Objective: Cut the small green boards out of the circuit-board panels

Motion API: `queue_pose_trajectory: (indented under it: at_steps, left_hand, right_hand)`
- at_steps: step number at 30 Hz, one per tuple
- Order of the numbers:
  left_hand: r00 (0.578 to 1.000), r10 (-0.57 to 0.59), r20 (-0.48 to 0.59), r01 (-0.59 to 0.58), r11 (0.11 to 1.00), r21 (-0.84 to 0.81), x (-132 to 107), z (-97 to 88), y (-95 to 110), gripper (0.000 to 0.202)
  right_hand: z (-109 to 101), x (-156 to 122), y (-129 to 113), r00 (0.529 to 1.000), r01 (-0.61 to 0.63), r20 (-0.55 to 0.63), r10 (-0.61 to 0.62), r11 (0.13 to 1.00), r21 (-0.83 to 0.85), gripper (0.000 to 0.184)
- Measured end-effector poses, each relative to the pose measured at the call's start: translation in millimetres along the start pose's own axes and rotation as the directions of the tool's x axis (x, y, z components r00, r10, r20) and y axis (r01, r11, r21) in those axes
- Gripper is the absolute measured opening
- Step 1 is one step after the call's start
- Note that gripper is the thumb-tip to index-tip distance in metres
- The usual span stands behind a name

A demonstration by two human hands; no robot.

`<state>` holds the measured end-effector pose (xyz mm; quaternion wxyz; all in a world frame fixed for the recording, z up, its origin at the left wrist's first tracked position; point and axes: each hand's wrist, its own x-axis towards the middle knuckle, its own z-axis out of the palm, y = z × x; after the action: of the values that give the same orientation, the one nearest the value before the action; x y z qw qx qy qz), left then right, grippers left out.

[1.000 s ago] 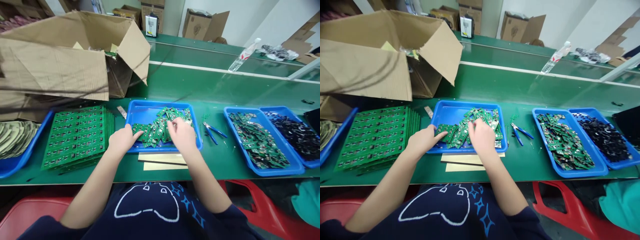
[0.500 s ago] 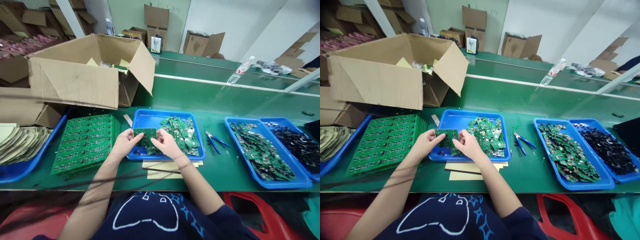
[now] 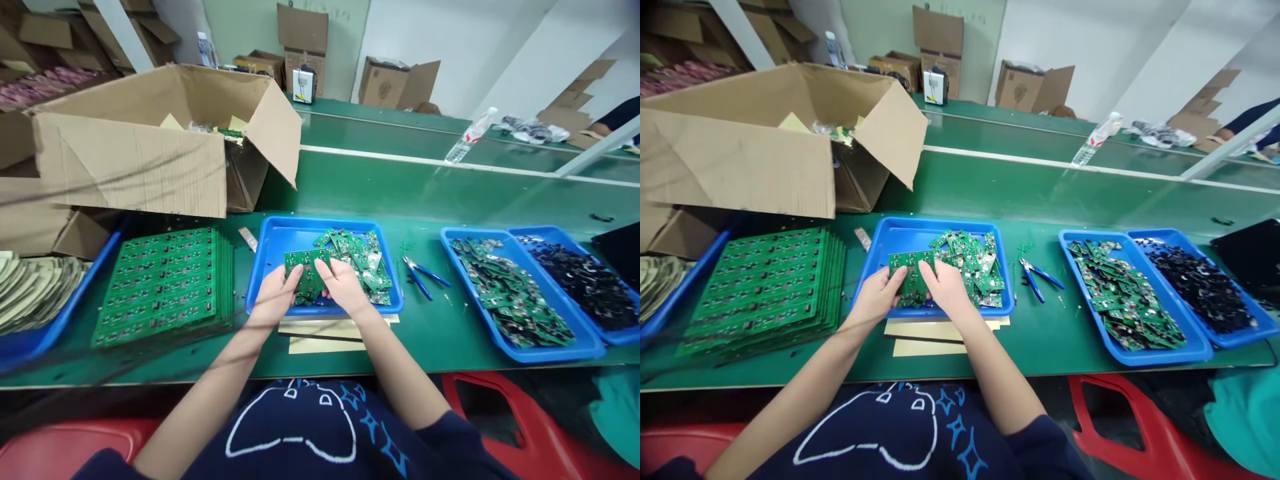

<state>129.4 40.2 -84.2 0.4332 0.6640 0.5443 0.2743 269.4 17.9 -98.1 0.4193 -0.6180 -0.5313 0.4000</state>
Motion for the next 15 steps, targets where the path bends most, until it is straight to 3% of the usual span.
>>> queue_pose_trajectory:
  at_steps: [2,4,8,12,15]
  left_hand:
    - [0.994,0.091,-0.064,-0.081,0.987,0.142,2,0.1,1,0.031]
    - [0.989,0.114,-0.096,-0.089,0.969,0.228,3,4.3,2,0.031]
    - [0.989,0.085,-0.122,-0.033,0.927,0.374,4,13.2,1,0.025]
    - [0.988,0.037,-0.148,0.027,0.912,0.408,3,3.4,-3,0.031]
    - [0.994,0.006,-0.111,0.018,0.975,0.222,0,-8.0,-4,0.034]
  right_hand:
    - [1,-2,-2,0.996,0.024,-0.086,-0.037,0.989,-0.144,0.039]
    - [5,-3,-5,0.984,0.014,-0.164,-0.074,0.941,-0.337,0.038]
    - [10,-3,-5,0.974,-0.065,-0.205,-0.091,0.758,-0.649,0.034]
    - [-4,-4,-10,0.981,-0.135,-0.195,-0.005,0.708,-0.693,0.044]
    - [-17,-9,-20,0.97,-0.197,-0.241,0.039,0.705,-0.681,0.052]
